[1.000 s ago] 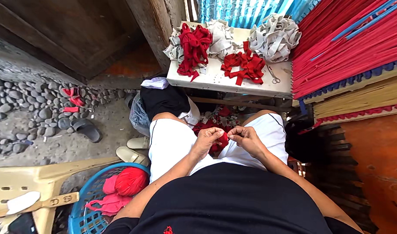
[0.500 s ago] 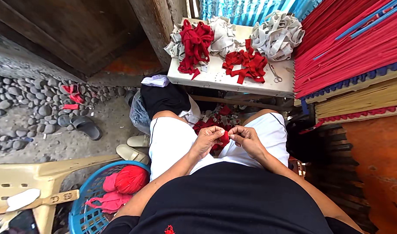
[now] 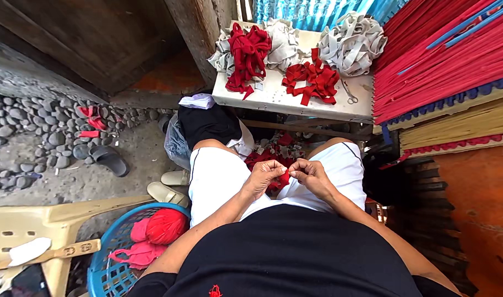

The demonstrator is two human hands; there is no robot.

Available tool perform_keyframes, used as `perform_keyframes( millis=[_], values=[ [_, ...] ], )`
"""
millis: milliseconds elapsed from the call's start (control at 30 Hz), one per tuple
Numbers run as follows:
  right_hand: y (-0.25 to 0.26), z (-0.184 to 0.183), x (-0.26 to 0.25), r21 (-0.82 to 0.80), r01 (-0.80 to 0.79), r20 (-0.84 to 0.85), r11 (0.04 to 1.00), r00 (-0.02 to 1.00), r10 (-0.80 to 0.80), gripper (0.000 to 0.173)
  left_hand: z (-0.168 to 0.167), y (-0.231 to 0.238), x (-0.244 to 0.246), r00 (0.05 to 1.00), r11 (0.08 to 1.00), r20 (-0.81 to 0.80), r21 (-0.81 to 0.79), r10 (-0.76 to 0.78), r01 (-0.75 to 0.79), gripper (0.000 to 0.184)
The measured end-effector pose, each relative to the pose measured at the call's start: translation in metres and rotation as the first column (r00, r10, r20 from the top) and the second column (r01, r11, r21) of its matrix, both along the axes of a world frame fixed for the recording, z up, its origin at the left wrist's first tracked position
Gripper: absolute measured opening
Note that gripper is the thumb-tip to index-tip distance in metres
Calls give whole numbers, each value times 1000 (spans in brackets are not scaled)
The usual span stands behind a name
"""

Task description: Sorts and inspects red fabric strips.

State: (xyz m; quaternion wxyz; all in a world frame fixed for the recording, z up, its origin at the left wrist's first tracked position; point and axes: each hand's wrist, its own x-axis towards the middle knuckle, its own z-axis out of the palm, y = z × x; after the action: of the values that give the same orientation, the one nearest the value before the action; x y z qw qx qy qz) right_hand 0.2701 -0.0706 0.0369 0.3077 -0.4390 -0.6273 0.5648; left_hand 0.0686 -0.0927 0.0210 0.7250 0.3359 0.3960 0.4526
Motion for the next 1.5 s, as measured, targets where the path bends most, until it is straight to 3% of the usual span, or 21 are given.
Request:
perform_keyframes(
  millis=[133,233,400,500,633,733,867,967,1167,1333,1500],
  values=[
    [-2,2,-12,-129,113,-26,985,993,-118,2,-3,-1,6,992,995,-73,-7,102,-103,7],
    [-5,2,-20,-127,161,-54,979,984,-169,7,-5,1,7,982,987,-106,-1,157,-158,8],
    [-7,-3,-26,9,182,-63,983,981,-182,13,-7,1,8,965,985,-198,36,174,-170,6],
    [-6,-7,-25,90,172,-33,981,985,-170,7,-8,-1,9,946,988,-289,79,148,-130,5],
    [-3,-8,-24,345,129,60,930,985,-159,3,-8,0,8,903,987,-407,138,137,-87,6],
    [2,0,-21,404,122,-83,907,992,-96,8,-13,2,5,874,979,-466,198,140,-51,8],
    [8,25,-10,146,66,-372,987,928,-7,13,-14,3,2,898,980,-406,164,173,-114,9],
    [11,46,4,111,70,-450,991,893,-12,13,-12,2,1,907,976,-369,145,204,-160,8],
    [12,85,44,234,193,-304,953,946,-117,10,-11,4,0,891,955,-347,143,293,-259,9],
    [11,110,77,447,240,-129,862,971,-204,11,-10,7,-5,858,937,-377,123,348,-326,11],
    [10,118,90,476,285,-134,832,958,-252,12,-9,6,-3,856,938,-384,152,345,-310,12]
  ],
)
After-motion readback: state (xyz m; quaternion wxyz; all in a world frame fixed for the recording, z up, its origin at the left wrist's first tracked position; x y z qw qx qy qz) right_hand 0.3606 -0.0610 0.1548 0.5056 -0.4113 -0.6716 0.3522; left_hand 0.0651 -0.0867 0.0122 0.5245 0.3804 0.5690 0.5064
